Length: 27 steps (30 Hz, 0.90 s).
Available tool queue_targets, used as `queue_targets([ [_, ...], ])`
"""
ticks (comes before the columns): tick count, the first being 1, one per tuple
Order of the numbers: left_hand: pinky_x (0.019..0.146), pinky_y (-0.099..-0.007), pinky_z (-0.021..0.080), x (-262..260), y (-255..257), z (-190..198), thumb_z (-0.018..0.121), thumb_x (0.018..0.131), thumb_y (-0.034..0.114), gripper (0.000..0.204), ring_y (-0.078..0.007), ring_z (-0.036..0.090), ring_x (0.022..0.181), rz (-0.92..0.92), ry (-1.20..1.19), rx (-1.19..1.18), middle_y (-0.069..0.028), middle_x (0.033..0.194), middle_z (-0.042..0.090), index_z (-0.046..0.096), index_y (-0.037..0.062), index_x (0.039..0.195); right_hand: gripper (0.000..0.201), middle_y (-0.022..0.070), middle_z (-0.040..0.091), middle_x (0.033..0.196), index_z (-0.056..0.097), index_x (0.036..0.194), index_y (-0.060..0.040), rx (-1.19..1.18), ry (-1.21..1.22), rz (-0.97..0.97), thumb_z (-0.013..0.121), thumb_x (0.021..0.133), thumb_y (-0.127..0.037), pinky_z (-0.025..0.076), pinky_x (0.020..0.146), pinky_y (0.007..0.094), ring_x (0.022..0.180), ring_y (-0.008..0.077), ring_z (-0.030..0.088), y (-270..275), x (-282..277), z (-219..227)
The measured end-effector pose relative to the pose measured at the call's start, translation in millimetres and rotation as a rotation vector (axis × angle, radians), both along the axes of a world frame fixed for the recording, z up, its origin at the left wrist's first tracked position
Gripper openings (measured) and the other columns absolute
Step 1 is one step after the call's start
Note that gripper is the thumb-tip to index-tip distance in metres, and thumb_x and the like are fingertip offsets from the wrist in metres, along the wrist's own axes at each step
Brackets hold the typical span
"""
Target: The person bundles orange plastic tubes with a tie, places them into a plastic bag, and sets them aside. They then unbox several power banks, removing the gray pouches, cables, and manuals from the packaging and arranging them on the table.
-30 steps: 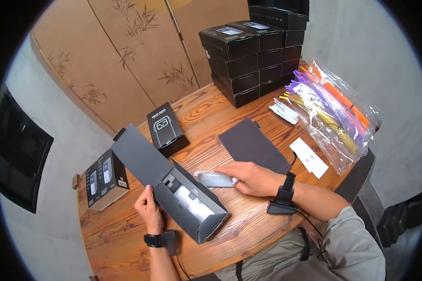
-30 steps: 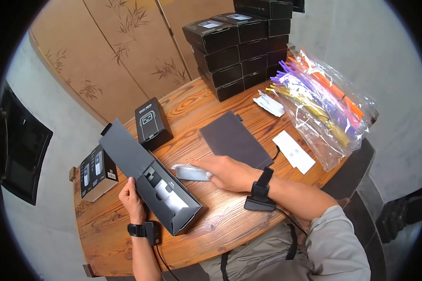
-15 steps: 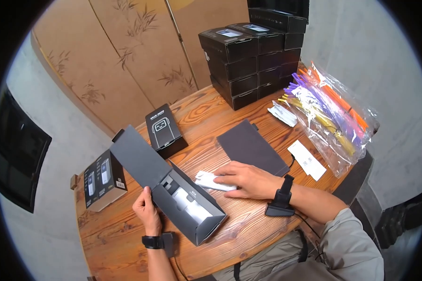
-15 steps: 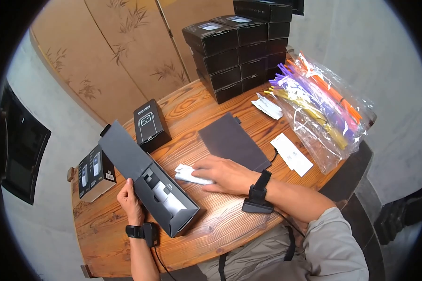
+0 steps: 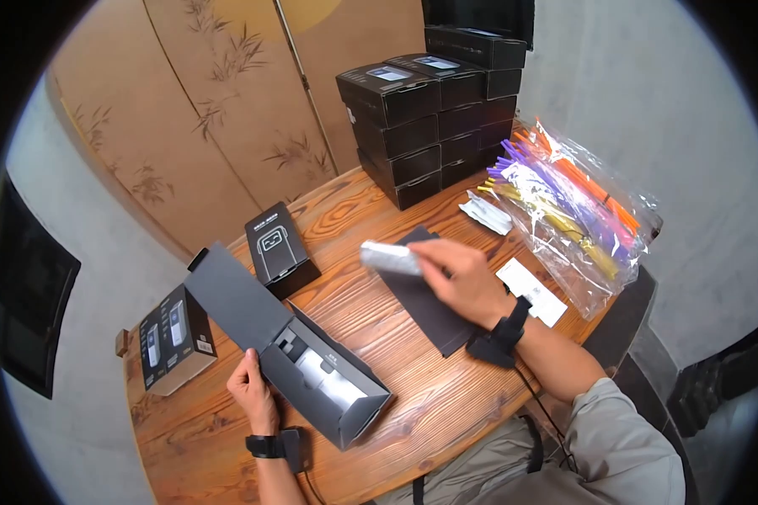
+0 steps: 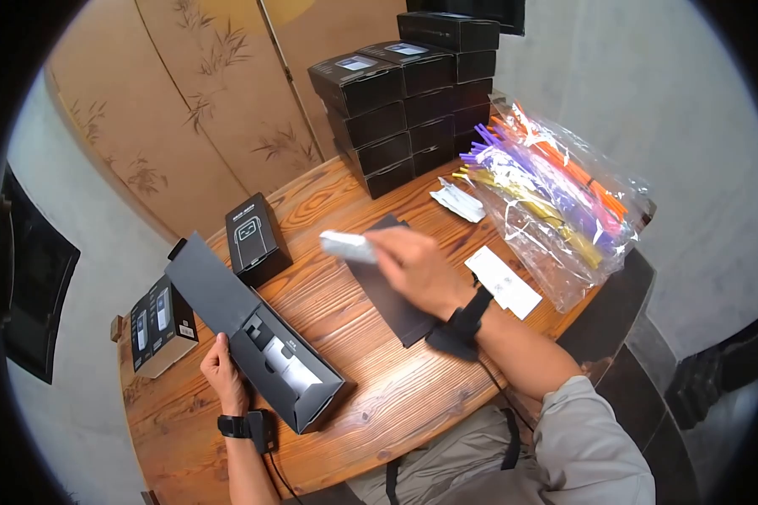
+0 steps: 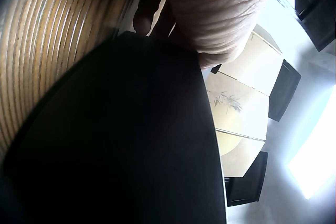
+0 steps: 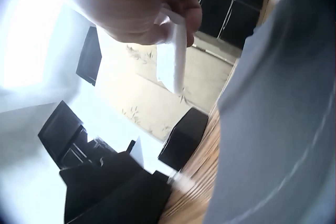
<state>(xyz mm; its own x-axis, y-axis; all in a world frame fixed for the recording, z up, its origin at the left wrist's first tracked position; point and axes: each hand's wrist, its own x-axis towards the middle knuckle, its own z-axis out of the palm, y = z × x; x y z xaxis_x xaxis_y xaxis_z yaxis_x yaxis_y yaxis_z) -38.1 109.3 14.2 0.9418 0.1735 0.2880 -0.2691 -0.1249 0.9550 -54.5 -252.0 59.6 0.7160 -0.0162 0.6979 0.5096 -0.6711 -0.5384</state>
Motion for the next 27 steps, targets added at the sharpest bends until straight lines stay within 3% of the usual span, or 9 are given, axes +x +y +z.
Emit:
queue_targets([
  [5, 0.056, -0.0228, 0.031, -1, -1, 2, 0.056, 0.102, 0.02, 0.039, -0.0033, 0.039, 0.064, 0.008, 0.011, -0.001, 0.0055, 0.069, 0.051, 0.06, -0.0022, 0.07, 0.02, 0.0196, 0.069, 0.096, 0.069, 0.104, 0.0013, 0.096, 0.057, -0.299, 0.062, 0.086, -0.004, 0.053, 0.077, 0.0397, 0.085, 0.0356, 0.067, -39, 15, -6],
  [8, 0.055, -0.0226, 0.031, -1, 1, 0, 0.056, 0.102, 0.02, 0.039, -0.0031, 0.039, 0.064, -0.003, 0.028, -0.012, 0.0056, 0.069, 0.051, 0.06, -0.0021, 0.071, 0.019, 0.0192, 0.069, 0.096, 0.07, 0.102, 0.0, 0.026, 0.001, -0.405, 0.063, 0.085, -0.005, 0.053, 0.08, 0.0407, 0.087, 0.0357, 0.067, -55, 23, -17],
  [15, 0.052, -0.0222, 0.028, -1, 4, -2, 0.059, 0.1, 0.019, 0.038, -0.0022, 0.036, 0.06, 0.04, 0.045, 0.009, 0.0079, 0.064, 0.047, 0.059, 0.0021, 0.066, 0.017, 0.0133, 0.07, 0.101, 0.074, 0.096, -0.0073, -0.18, 0.176, -0.578, 0.068, 0.081, -0.011, 0.051, 0.085, 0.0426, 0.095, 0.0327, 0.065, -68, 24, -34],
  [17, 0.048, -0.0218, 0.021, -5, -7, 6, 0.059, 0.1, 0.023, 0.04, -0.0008, 0.031, 0.055, 0.063, 0.044, -0.022, 0.0098, 0.062, 0.044, 0.057, 0.0057, 0.064, 0.016, 0.0106, 0.069, 0.102, 0.073, 0.095, -0.0082, -0.183, 0.178, -0.568, 0.068, 0.08, -0.01, 0.049, 0.087, 0.0427, 0.099, 0.0313, 0.062, -68, 24, -34],
  [21, 0.054, -0.0208, 0.029, 0, -3, 1, 0.06, 0.099, 0.02, 0.035, -0.0018, 0.038, 0.063, 0.033, -0.031, -0.014, 0.0079, 0.068, 0.051, 0.063, -0.0009, 0.072, 0.014, 0.0087, 0.069, 0.101, 0.071, 0.093, -0.0082, -0.159, 0.143, -0.512, 0.068, 0.08, -0.009, 0.048, 0.087, 0.0428, 0.099, 0.0306, 0.06, -68, 26, -31],
  [25, 0.058, -0.021, 0.035, 0, -2, 0, 0.061, 0.098, 0.017, 0.029, -0.0031, 0.043, 0.067, 0.033, -0.004, -0.054, 0.0059, 0.071, 0.055, 0.068, -0.0056, 0.081, 0.015, 0.0104, 0.071, 0.095, 0.072, 0.096, -0.0048, 0.014, 0.09, -0.373, 0.067, 0.083, -0.011, 0.052, 0.076, 0.0352, 0.085, 0.0264, 0.067, -63, 29, -27],
  [27, 0.058, -0.0211, 0.035, 0, -3, 2, 0.062, 0.098, 0.018, 0.029, -0.0031, 0.043, 0.067, 0.032, 0.004, -0.073, 0.006, 0.071, 0.055, 0.068, -0.0055, 0.081, 0.016, 0.0089, 0.072, 0.091, 0.073, 0.099, -0.003, 0.083, 0.154, -0.293, 0.067, 0.087, -0.012, 0.051, 0.068, 0.0279, 0.077, 0.0172, 0.068, -53, 24, -16],
])
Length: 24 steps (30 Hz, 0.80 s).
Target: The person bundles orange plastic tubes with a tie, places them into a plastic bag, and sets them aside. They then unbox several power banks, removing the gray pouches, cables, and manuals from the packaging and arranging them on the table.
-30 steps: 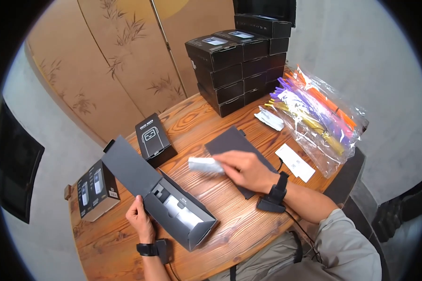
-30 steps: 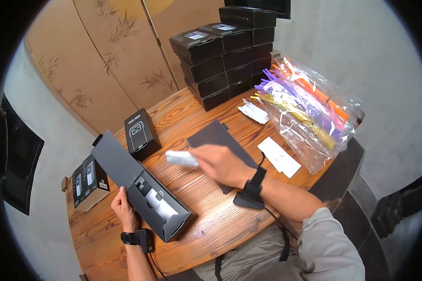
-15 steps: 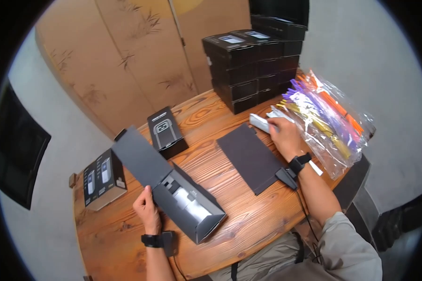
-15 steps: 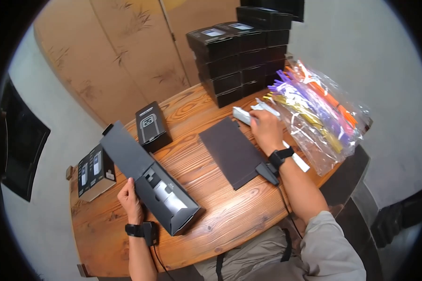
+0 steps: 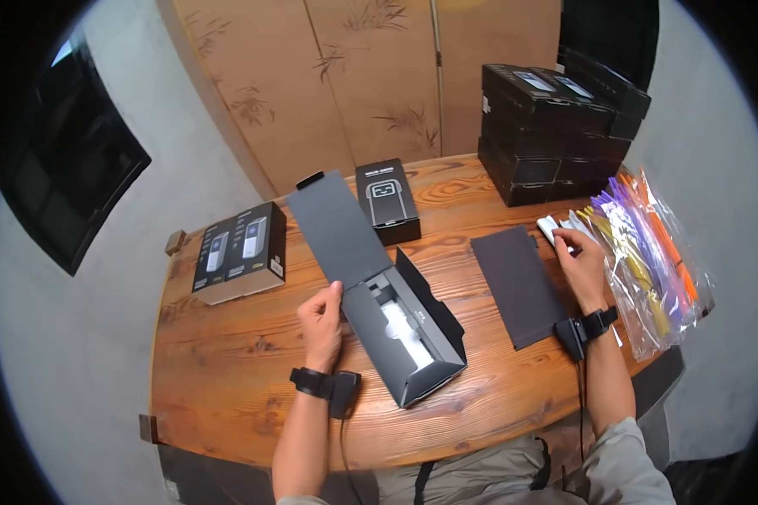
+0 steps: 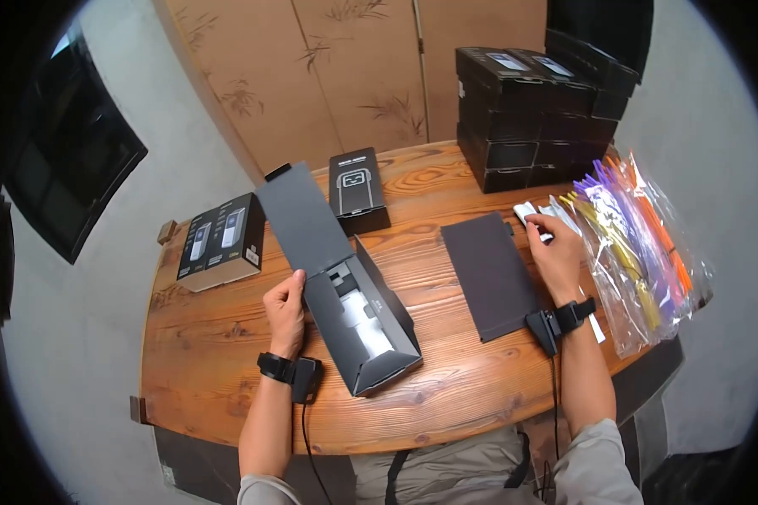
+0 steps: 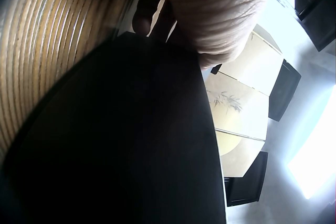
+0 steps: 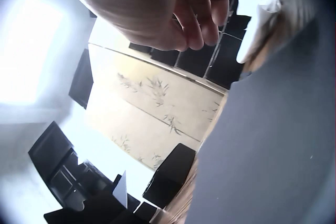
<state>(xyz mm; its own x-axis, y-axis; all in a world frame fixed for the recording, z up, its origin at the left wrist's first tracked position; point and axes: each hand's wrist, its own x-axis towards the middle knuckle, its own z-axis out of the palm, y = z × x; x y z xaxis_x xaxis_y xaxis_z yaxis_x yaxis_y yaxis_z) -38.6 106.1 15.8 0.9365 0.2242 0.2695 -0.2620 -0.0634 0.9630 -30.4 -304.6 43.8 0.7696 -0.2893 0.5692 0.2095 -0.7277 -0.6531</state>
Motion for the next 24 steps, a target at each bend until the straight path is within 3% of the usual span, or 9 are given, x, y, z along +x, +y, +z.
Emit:
queue_targets([
  [3, 0.057, -0.0215, 0.035, 2, 2, -3, 0.063, 0.097, 0.02, 0.031, -0.0032, 0.043, 0.065, 0.018, 0.005, 0.022, 0.006, 0.07, 0.055, 0.068, -0.0058, 0.081, 0.016, 0.0055, 0.072, 0.09, 0.073, 0.102, -0.0019, 0.121, 0.078, 0.147, 0.065, 0.09, -0.01, 0.05, 0.067, 0.0235, 0.078, 0.0103, 0.065, 31, -20, 34],
  [6, 0.056, -0.0221, 0.035, 1, 4, -3, 0.063, 0.097, 0.02, 0.032, -0.0033, 0.042, 0.064, 0.008, 0.028, 0.018, 0.0059, 0.068, 0.054, 0.067, -0.006, 0.08, 0.015, 0.0052, 0.072, 0.089, 0.073, 0.101, -0.0008, 0.088, 0.067, 0.352, 0.066, 0.089, -0.008, 0.05, 0.068, 0.0227, 0.078, 0.0097, 0.065, 57, -35, 66],
  [10, 0.054, -0.0229, 0.034, 1, 1, -3, 0.062, 0.097, 0.021, 0.034, -0.0035, 0.041, 0.062, 0.008, -0.002, -0.018, 0.0055, 0.067, 0.053, 0.066, -0.0058, 0.078, 0.015, 0.0124, 0.072, 0.09, 0.071, 0.1, 0.0022, -0.137, 0.033, 0.721, 0.067, 0.085, -0.002, 0.053, 0.07, 0.0287, 0.079, 0.0213, 0.069, 98, -52, 113],
  [13, 0.054, -0.0232, 0.034, 3, 6, -8, 0.062, 0.097, 0.022, 0.034, -0.0037, 0.041, 0.062, 0.005, 0.013, 0.0, 0.0053, 0.066, 0.053, 0.066, -0.0059, 0.078, 0.017, 0.0193, 0.071, 0.091, 0.07, 0.1, 0.0031, -0.136, 0.171, 0.942, 0.064, 0.085, -0.002, 0.054, 0.074, 0.0365, 0.082, 0.0308, 0.069, 133, -56, 120],
  [16, 0.054, -0.0233, 0.034, 0, 4, -2, 0.063, 0.097, 0.023, 0.035, -0.0038, 0.041, 0.061, 0.014, 0.009, 0.003, 0.0055, 0.065, 0.053, 0.066, -0.0059, 0.077, 0.018, 0.0198, 0.07, 0.09, 0.068, 0.104, 0.0042, -0.246, 0.22, 1.018, 0.062, 0.087, 0.0, 0.054, 0.07, 0.0343, 0.078, 0.0296, 0.07, 161, -50, 113],
  [17, 0.053, -0.0233, 0.033, 0, 4, -2, 0.063, 0.097, 0.023, 0.035, -0.0038, 0.041, 0.061, 0.011, 0.015, 0.0, 0.0055, 0.065, 0.053, 0.066, -0.0058, 0.077, 0.021, 0.023, 0.069, 0.086, 0.067, 0.107, 0.0061, -0.294, 0.195, 1.054, 0.058, 0.088, 0.0, 0.054, 0.071, 0.0381, 0.078, 0.0356, 0.069, 168, -45, 104],
  [21, 0.053, -0.0232, 0.033, 1, 6, -4, 0.062, 0.097, 0.023, 0.036, -0.0038, 0.041, 0.061, 0.002, 0.025, 0.0, 0.0056, 0.065, 0.053, 0.066, -0.0056, 0.077, 0.026, 0.0346, 0.063, 0.079, 0.062, 0.106, 0.0108, -0.416, 0.454, 1.069, 0.05, 0.083, 0.006, 0.054, 0.063, 0.0419, 0.076, 0.0437, 0.067, 186, -29, 82],
  [24, 0.053, -0.0234, 0.033, 2, 6, -6, 0.062, 0.098, 0.024, 0.037, -0.0036, 0.041, 0.061, -0.003, 0.013, -0.006, 0.0057, 0.065, 0.053, 0.066, -0.0053, 0.076, 0.029, 0.025, 0.068, 0.077, 0.063, 0.111, 0.0123, -0.416, 0.544, 1.013, 0.049, 0.087, 0.005, 0.055, 0.071, 0.0386, 0.074, 0.0348, 0.07, 196, -20, 71],
])
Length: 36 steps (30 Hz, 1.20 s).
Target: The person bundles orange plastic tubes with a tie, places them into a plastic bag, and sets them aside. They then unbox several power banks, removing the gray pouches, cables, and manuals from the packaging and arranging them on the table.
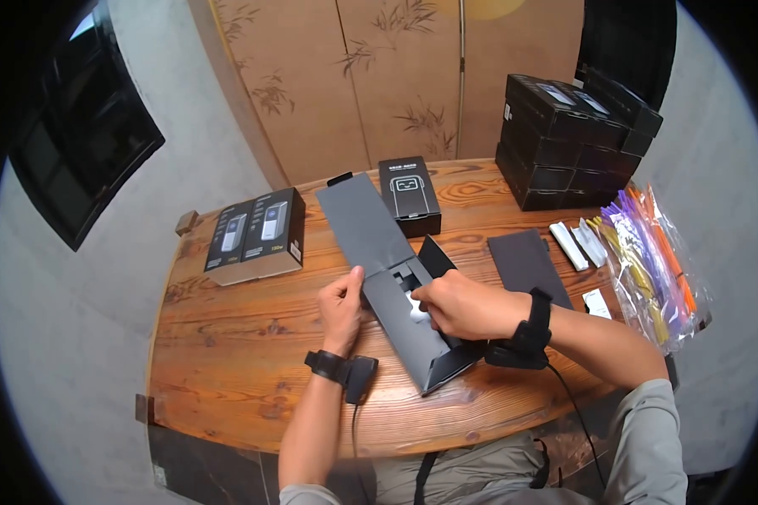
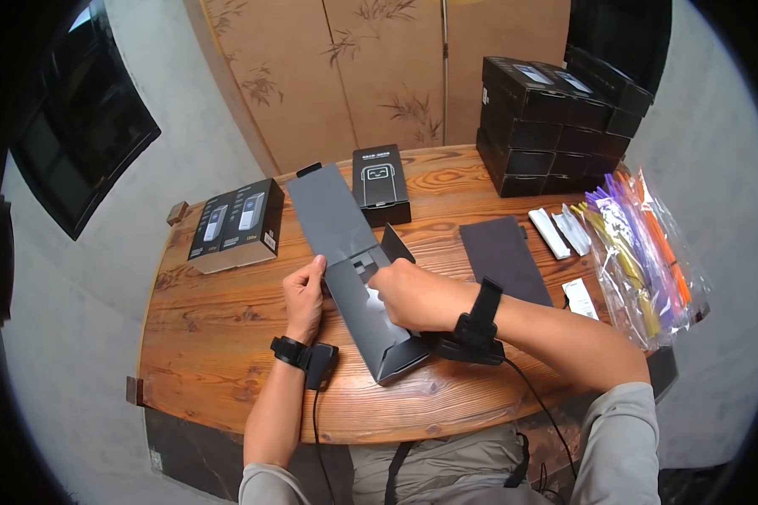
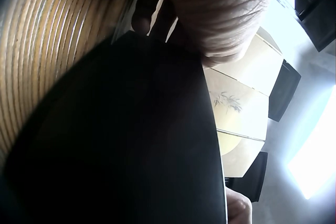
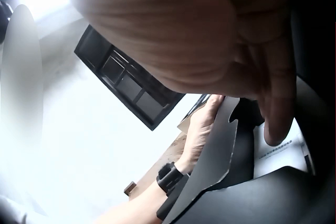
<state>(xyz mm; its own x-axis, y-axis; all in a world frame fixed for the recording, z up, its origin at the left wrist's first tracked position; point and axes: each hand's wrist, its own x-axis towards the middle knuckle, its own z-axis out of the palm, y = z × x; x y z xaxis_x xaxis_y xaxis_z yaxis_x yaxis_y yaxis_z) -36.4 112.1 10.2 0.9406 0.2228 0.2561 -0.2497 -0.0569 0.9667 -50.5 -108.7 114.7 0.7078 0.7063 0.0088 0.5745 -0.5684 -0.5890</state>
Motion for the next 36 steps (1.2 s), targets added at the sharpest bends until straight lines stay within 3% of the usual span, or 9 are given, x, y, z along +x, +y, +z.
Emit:
queue_targets([
  [3, 0.053, -0.0237, 0.033, -1, -3, 3, 0.061, 0.098, 0.025, 0.038, -0.0034, 0.041, 0.061, 0.001, -0.004, -0.027, 0.0059, 0.065, 0.053, 0.065, -0.0048, 0.075, 0.029, 0.0211, 0.07, 0.079, 0.064, 0.109, 0.0115, -0.087, 0.153, 0.043, 0.047, 0.086, 0.007, 0.055, 0.071, 0.0349, 0.075, 0.0273, 0.071, 8, 7, 1],
  [6, 0.054, -0.0236, 0.034, 0, -3, 4, 0.06, 0.099, 0.026, 0.04, -0.0034, 0.042, 0.062, -0.016, 0.019, -0.056, 0.0057, 0.066, 0.054, 0.064, -0.0038, 0.073, 0.027, 0.0182, 0.071, 0.085, 0.067, 0.105, 0.0086, 0.111, 0.411, 0.08, 0.048, 0.085, 0.007, 0.054, 0.073, 0.0314, 0.078, 0.0221, 0.07, 13, 10, 7],
  [10, 0.051, -0.0215, 0.03, 2, 0, -1, 0.057, 0.101, 0.029, 0.039, -0.0013, 0.04, 0.059, -0.052, 0.052, -0.046, 0.0076, 0.065, 0.053, 0.068, 0.0011, 0.075, 0.017, 0.0145, 0.072, 0.093, 0.069, 0.097, 0.0045, 0.041, 0.206, 0.22, 0.057, 0.086, 0.0, 0.053, 0.079, 0.0323, 0.082, 0.0219, 0.068, 22, 12, 16],
  [14, 0.05, -0.0224, 0.029, -1, -1, 5, 0.056, 0.101, 0.03, 0.043, -0.002, 0.038, 0.057, -0.076, 0.083, -0.07, 0.0071, 0.063, 0.051, 0.064, 0.0024, 0.07, 0.018, 0.0199, 0.07, 0.091, 0.069, 0.09, 0.006, 0.074, -0.051, 0.317, 0.067, 0.082, -0.01, 0.053, 0.079, 0.0395, 0.087, 0.032, 0.068, 31, 21, -6],
  [17, 0.053, -0.0234, 0.033, -1, 0, 7, 0.056, 0.101, 0.03, 0.043, -0.0036, 0.041, 0.061, -0.085, 0.107, -0.059, 0.0055, 0.065, 0.052, 0.064, -0.0018, 0.072, 0.021, 0.024, 0.067, 0.087, 0.067, 0.086, 0.0069, -0.235, -0.131, 0.215, 0.072, 0.077, -0.012, 0.054, 0.076, 0.0429, 0.086, 0.0375, 0.067, 40, 17, -7],
  [20, 0.054, -0.0233, 0.033, 0, 2, 2, 0.056, 0.101, 0.03, 0.043, -0.0036, 0.04, 0.062, -0.074, 0.121, -0.059, 0.0057, 0.066, 0.052, 0.064, -0.0018, 0.072, 0.024, 0.0257, 0.065, 0.081, 0.066, 0.085, 0.007, -0.27, -0.271, 0.278, 0.073, 0.073, -0.013, 0.055, 0.073, 0.0436, 0.08, 0.0398, 0.067, 47, 17, -19],
  [29, 0.05, -0.023, 0.029, 4, 3, -1, 0.057, 0.1, 0.03, 0.042, -0.0027, 0.037, 0.057, -0.075, 0.109, -0.1, 0.0067, 0.063, 0.048, 0.065, 0.0009, 0.072, 0.031, 0.0191, 0.063, 0.098, 0.067, 0.086, 0.006, -0.409, -0.378, 0.282, 0.079, 0.062, -0.009, 0.055, 0.083, 0.0389, 0.099, 0.0334, 0.063, 50, 10, -30],
  [36, 0.048, -0.0236, 0.027, 4, 1, 1, 0.058, 0.1, 0.03, 0.042, -0.0025, 0.035, 0.055, -0.048, 0.065, -0.074, 0.0074, 0.061, 0.046, 0.063, 0.0016, 0.07, 0.029, 0.0175, 0.064, 0.097, 0.068, 0.085, 0.004, -0.464, -0.434, 0.297, 0.079, 0.064, -0.013, 0.054, 0.083, 0.0372, 0.095, 0.0314, 0.061, 50, 11, -33],
])
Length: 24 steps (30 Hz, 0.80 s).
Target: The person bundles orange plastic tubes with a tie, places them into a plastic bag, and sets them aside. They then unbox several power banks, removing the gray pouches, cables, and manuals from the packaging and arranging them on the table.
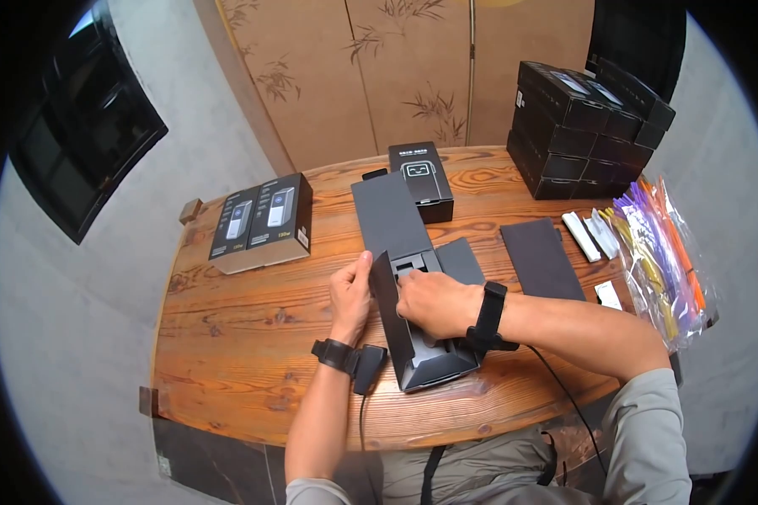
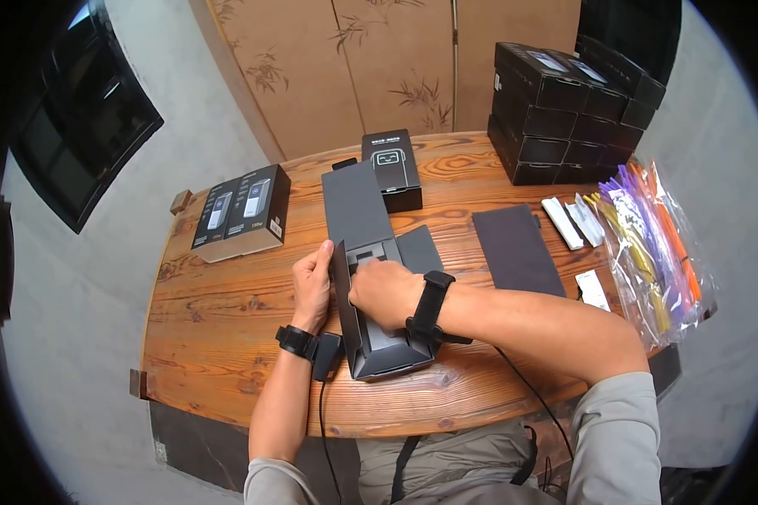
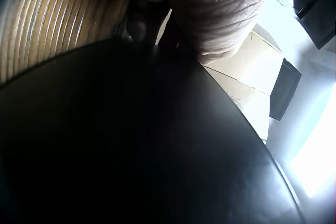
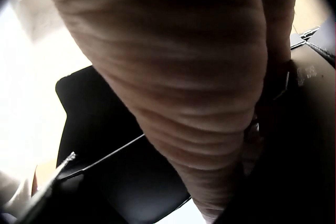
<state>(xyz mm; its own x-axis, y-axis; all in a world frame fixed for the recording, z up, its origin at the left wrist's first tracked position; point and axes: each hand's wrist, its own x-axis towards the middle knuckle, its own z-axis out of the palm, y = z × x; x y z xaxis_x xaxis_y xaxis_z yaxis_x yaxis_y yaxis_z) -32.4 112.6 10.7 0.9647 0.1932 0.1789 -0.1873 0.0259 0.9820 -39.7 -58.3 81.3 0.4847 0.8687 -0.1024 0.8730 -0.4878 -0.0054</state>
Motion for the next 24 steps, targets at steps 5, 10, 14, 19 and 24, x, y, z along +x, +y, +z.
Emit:
queue_targets([
  [5, 0.049, -0.0232, 0.027, -2, -1, 3, 0.057, 0.1, 0.03, 0.043, -0.0024, 0.035, 0.056, -0.001, 0.007, 0.005, 0.0078, 0.061, 0.045, 0.062, 0.0016, 0.068, 0.025, 0.0131, 0.068, 0.103, 0.073, 0.091, -0.0008, -0.061, -0.055, 0.075, 0.076, 0.07, -0.015, 0.054, 0.084, 0.035, 0.102, 0.0288, 0.062, -1, 4, 4],
  [10, 0.049, -0.0234, 0.026, -2, 1, 3, 0.057, 0.101, 0.029, 0.043, -0.0025, 0.034, 0.056, -0.009, 0.004, 0.008, 0.0078, 0.061, 0.045, 0.061, 0.0022, 0.067, 0.03, 0.0119, 0.063, 0.098, 0.072, 0.087, 0.0007, -0.021, -0.069, 0.011, 0.079, 0.065, -0.019, 0.052, 0.087, 0.0327, 0.102, 0.0264, 0.057, 0, 0, -2],
  [14, 0.05, -0.0232, 0.026, 0, 3, -1, 0.057, 0.101, 0.029, 0.042, -0.0024, 0.034, 0.057, -0.022, 0.006, 0.008, 0.008, 0.062, 0.046, 0.062, 0.0027, 0.069, 0.023, 0.0124, 0.062, 0.098, 0.071, 0.084, 0.0003, -0.022, -0.068, 0.022, 0.075, 0.068, -0.016, 0.052, 0.086, 0.0328, 0.1, 0.0267, 0.058, -1, -1, 1],
  [19, 0.049, -0.0248, 0.024, 2, 2, -5, 0.058, 0.1, 0.03, 0.046, -0.0032, 0.032, 0.055, 0.005, -0.001, 0.016, 0.0078, 0.059, 0.041, 0.056, 0.004, 0.062, 0.017, 0.0138, 0.062, 0.095, 0.069, 0.081, -0.0003, 0.084, -0.101, 0.056, 0.07, 0.071, -0.014, 0.051, 0.086, 0.0329, 0.097, 0.0266, 0.058, -6, -2, -16],
  [24, 0.049, -0.0251, 0.024, 2, 2, -5, 0.058, 0.1, 0.031, 0.046, -0.0033, 0.032, 0.055, 0.005, 0.007, 0.012, 0.0079, 0.059, 0.041, 0.055, 0.004, 0.062, 0.019, 0.013, 0.063, 0.087, 0.068, 0.08, 0.0012, 0.048, -0.113, 0.1, 0.07, 0.069, -0.015, 0.049, 0.083, 0.0329, 0.091, 0.0263, 0.058, -7, -2, -9],
])
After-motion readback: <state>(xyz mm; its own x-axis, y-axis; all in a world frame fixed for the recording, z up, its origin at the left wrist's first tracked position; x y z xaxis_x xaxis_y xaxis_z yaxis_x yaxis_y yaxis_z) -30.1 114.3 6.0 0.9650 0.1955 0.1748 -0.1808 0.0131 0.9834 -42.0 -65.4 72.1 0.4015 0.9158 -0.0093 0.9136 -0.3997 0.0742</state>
